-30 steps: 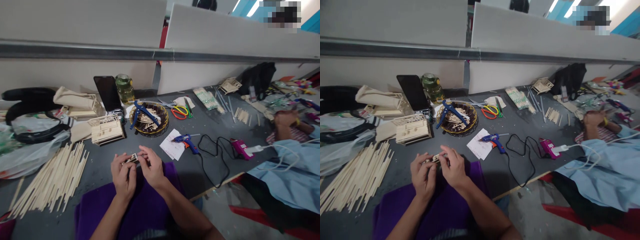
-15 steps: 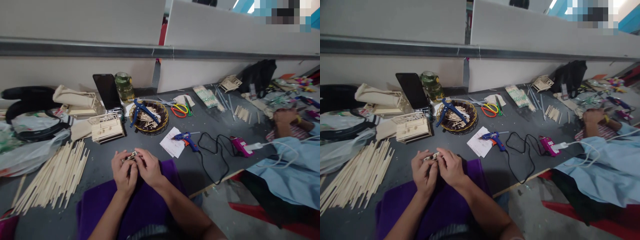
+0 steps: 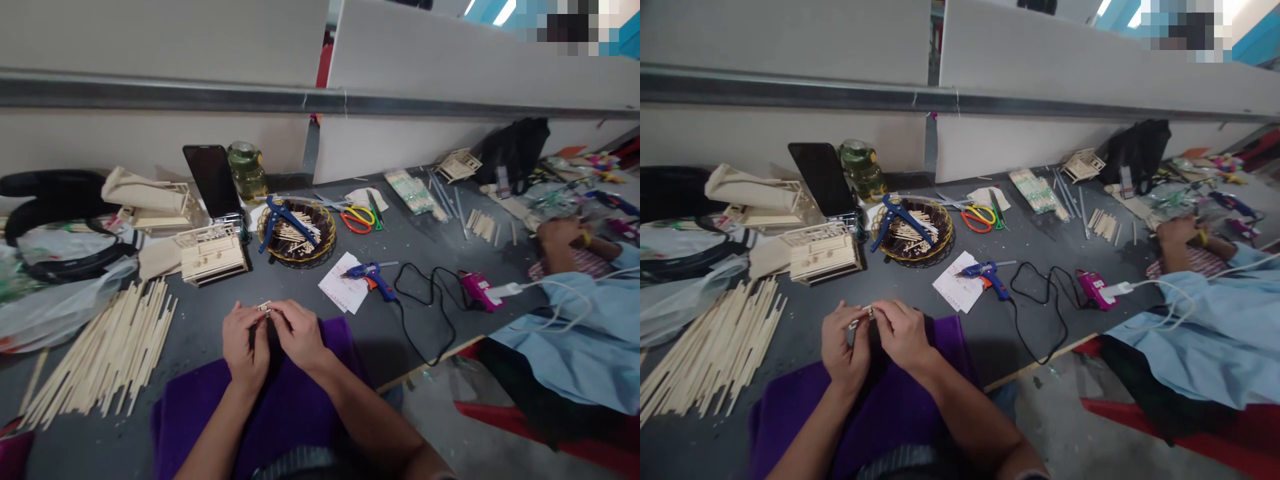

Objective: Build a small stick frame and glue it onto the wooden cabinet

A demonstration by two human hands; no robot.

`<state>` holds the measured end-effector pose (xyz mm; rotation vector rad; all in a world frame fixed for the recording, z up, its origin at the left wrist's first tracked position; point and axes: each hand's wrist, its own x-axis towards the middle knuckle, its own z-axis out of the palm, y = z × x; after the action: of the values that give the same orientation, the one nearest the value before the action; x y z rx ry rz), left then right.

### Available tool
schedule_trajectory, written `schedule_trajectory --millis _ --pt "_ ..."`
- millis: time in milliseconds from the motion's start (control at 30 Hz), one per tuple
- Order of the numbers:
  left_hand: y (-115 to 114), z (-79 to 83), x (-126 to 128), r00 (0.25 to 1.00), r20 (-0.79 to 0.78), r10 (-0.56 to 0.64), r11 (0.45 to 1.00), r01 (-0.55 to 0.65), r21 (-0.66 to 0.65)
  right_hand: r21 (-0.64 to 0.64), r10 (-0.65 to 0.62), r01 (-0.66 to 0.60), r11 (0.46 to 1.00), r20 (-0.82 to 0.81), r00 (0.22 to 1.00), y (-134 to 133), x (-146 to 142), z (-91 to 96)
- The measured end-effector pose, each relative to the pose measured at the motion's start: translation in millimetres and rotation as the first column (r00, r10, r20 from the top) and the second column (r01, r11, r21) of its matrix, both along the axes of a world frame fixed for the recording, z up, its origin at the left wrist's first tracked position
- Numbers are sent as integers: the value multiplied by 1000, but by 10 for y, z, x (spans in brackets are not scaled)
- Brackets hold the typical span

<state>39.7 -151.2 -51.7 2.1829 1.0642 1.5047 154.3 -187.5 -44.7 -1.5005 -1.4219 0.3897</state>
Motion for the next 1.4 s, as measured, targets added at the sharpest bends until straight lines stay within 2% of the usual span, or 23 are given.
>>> schedule_trajectory --millis 333,533,667,833,900,1033,1167,1400 --pt "-23 -90 -38 1000 28 8 999 -6 -43 -21 4 -4 1000 25 1000 -5 -11 15" --pt "-44 -187 -47 992 109 57 994 -47 -96 58 -56 46 997 181 982 -43 64 272" --pt "-55 -215 -28 987 148 65 988 -43 -148 96 -98 80 992 201 975 4 99 374" --pt "-44 -142 -21 976 178 125 983 -98 -154 -49 -9 23 999 265 964 -7 -30 261" --pt "-41 -102 -20 969 199 145 980 -114 -160 -64 28 -11 998 277 961 -56 -104 192" --pt "-41 -71 -13 967 201 155 981 -126 -149 -25 38 -33 999 252 967 -107 -202 35" --pt "-32 -93 4 980 166 110 987 -87 -139 37 3 -9 999 162 987 -76 -227 -100" --pt "-22 -85 -16 982 180 56 993 -36 -115 81 -4 -5 997 114 994 -61 -250 -141"
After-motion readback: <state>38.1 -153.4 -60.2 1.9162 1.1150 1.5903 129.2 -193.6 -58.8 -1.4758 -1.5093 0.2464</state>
